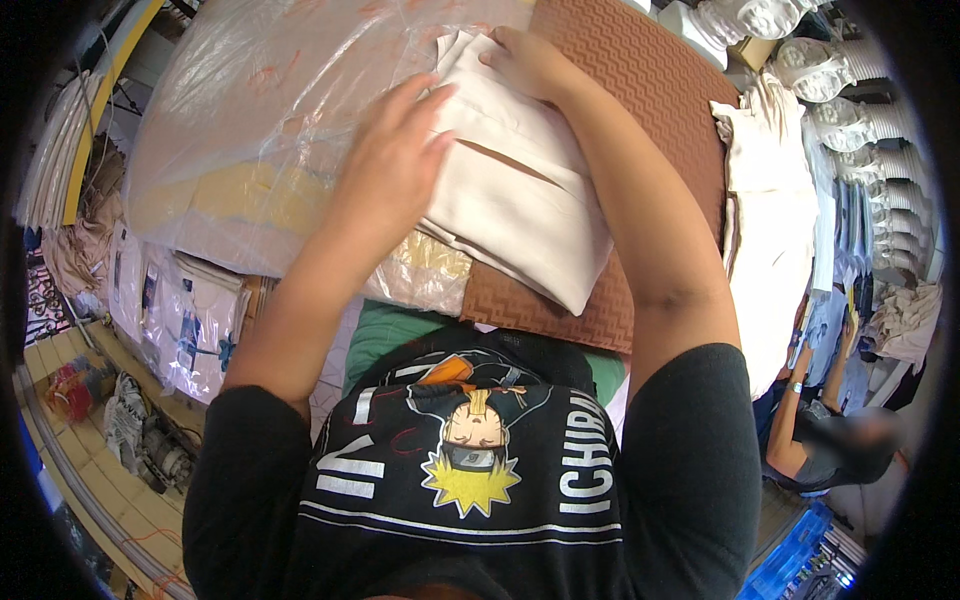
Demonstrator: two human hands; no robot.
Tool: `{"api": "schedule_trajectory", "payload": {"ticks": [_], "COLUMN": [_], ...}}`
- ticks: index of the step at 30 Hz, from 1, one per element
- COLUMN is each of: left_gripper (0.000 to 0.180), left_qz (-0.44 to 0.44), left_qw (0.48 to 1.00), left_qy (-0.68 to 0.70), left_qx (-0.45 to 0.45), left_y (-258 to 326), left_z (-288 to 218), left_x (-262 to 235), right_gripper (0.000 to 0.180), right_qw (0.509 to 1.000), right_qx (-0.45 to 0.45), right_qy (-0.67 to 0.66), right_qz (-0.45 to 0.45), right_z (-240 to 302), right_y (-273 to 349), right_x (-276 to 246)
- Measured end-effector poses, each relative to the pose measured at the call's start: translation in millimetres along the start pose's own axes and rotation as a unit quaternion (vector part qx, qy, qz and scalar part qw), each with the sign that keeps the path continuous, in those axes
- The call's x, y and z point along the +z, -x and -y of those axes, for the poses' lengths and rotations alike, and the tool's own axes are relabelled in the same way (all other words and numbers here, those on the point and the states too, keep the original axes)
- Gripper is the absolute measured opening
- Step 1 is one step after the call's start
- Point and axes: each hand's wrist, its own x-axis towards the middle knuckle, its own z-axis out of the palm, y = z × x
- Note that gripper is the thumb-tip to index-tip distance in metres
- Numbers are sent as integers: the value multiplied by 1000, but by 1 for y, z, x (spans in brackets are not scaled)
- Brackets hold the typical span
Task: The person takes a beige shirt from a stack, spreads it out on a work surface, uses snips to trim loose threads, inserts a cardboard sheet, and folds the shirt into a compact shape.
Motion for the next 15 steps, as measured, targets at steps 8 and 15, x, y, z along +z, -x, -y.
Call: {"api": "schedule_trajectory", "payload": {"ticks": [8,15], "left_gripper": [55,54], "left_qz": [128,132], "left_qw": [988,984], "left_qy": [-74,-102], "left_qx": [47,58], "left_y": [-18,-14], "left_z": [14,15], "left_x": [68,75], "right_gripper": [31,27], "right_qw": [996,996], "right_qx": [35,3], "right_qy": [-71,-3], "right_qz": [47,-90], "right_z": [2,16], "right_y": [-2,30], "right_x": [-4,-45]}}
